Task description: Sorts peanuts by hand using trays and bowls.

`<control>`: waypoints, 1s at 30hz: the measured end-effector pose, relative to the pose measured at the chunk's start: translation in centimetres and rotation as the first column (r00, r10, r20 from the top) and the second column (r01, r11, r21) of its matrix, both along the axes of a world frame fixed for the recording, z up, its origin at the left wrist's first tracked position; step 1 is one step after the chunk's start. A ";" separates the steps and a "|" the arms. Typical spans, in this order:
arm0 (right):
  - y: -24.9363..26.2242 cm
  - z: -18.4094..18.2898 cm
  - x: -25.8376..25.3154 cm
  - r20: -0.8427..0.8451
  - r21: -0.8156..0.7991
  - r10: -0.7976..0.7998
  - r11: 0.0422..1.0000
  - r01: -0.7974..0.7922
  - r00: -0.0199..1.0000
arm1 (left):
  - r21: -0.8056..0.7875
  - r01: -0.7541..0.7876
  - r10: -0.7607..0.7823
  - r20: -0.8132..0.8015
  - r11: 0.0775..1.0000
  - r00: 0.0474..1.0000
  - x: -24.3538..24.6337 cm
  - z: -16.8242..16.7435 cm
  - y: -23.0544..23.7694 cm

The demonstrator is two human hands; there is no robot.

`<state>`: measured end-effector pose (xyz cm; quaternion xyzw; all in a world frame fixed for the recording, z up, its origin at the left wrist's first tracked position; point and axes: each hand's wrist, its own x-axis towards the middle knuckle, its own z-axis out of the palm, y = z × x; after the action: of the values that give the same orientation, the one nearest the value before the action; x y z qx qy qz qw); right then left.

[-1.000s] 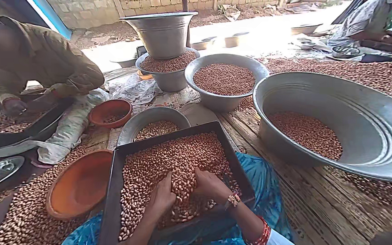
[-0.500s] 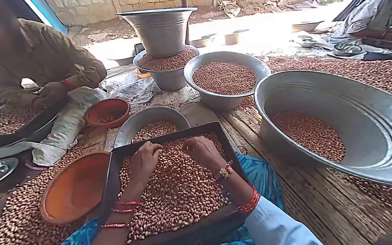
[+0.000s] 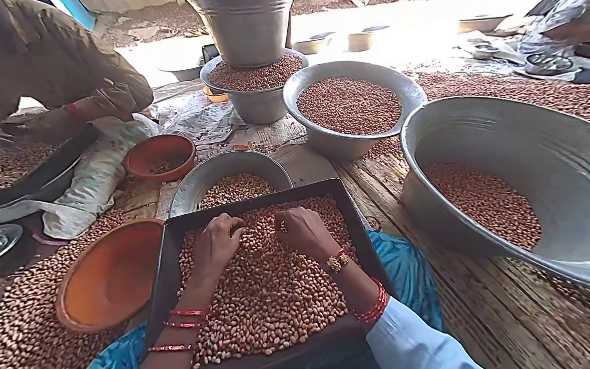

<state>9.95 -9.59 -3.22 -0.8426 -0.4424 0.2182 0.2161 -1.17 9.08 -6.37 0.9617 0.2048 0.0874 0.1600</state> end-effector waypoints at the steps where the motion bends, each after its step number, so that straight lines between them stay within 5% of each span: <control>1: -0.5 0.6 -0.3 -0.091 0.085 0.097 0.992 -0.089 0.991 | 0.010 0.005 -0.005 -0.004 1.000 1.000 0.1 0.0 -0.1; 3: -1.7 1.4 -1.1 -0.343 0.396 0.426 0.874 -0.282 0.837 | 0.022 0.022 -0.022 -0.010 1.000 1.000 0.2 -0.2 -0.1; 5: -2.7 1.6 -1.3 -0.440 0.554 0.565 0.782 -0.285 0.698 | 0.008 0.052 -0.052 -0.015 0.999 0.999 0.2 -0.3 0.2; 7: -4.0 1.5 -0.3 -0.346 0.446 0.336 0.880 -0.162 0.876 | -0.164 0.159 -0.164 -0.018 0.974 0.986 -0.7 0.6 1.1; 8: -4.6 1.4 0.4 -0.250 0.331 0.143 0.942 -0.054 0.958 | -0.347 0.275 -0.289 0.012 0.897 0.957 -1.5 1.2 2.0; 10: -5.6 0.7 2.0 -0.087 0.136 -0.170 0.974 0.181 0.982 | -0.754 0.471 -0.538 0.187 0.457 0.822 -3.0 1.6 4.2; 11: -5.9 0.3 2.8 -0.040 0.087 -0.259 0.961 0.261 0.965 | -0.816 0.499 -0.575 0.268 0.291 0.773 -3.6 1.6 5.2; 12: -6.2 -0.1 3.5 -0.014 0.060 -0.312 0.948 0.312 0.950 | -0.795 0.509 -0.526 0.293 0.331 0.799 -4.2 1.6 6.0; 14: -6.2 -0.7 4.6 0.018 0.017 -0.360 0.933 0.360 0.933 | -0.515 0.330 -0.286 0.165 0.791 0.944 -4.7 1.8 6.9; 15: -5.8 -1.1 4.9 0.037 -0.008 -0.357 0.934 0.357 0.933 | -0.320 0.147 -0.136 0.056 0.936 0.989 -4.5 1.5 7.1; 17: -4.3 -1.9 5.2 0.083 -0.060 -0.318 0.944 0.324 0.944 | -0.028 -0.084 0.079 -0.139 0.996 0.987 -3.3 0.6 6.4; 19: -2.6 -2.9 4.7 0.113 -0.059 -0.274 0.958 0.281 0.955 | 0.062 -0.105 0.115 -0.199 0.993 0.973 -2.2 -0.4 4.1; 24: 0.5 -3.2 2.1 0.054 -0.068 -0.106 0.992 0.110 0.993 | -0.195 0.032 -0.063 -0.154 0.980 0.986 -0.3 -1.2 -0.9; 26: 0.7 -2.7 1.4 -0.068 -0.016 -0.031 0.999 0.030 0.997 | -0.541 0.094 -0.113 -0.001 0.836 0.994 -0.6 -1.3 -1.1; 28: 0.4 -1.7 1.2 -0.223 0.086 0.066 0.995 -0.048 0.973 | -0.838 0.186 -0.043 0.191 0.512 0.981 -1.5 -1.4 -0.9; 30: -0.5 -0.8 0.8 -0.297 0.230 0.168 0.968 -0.100 0.940 | -0.924 0.268 0.020 0.284 0.274 0.959 -2.7 -0.5 -0.7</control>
<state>10.72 -10.05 -3.98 -0.7370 -0.4796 0.3154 0.3567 -3.90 8.35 -6.83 0.6688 0.1188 0.0500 0.7322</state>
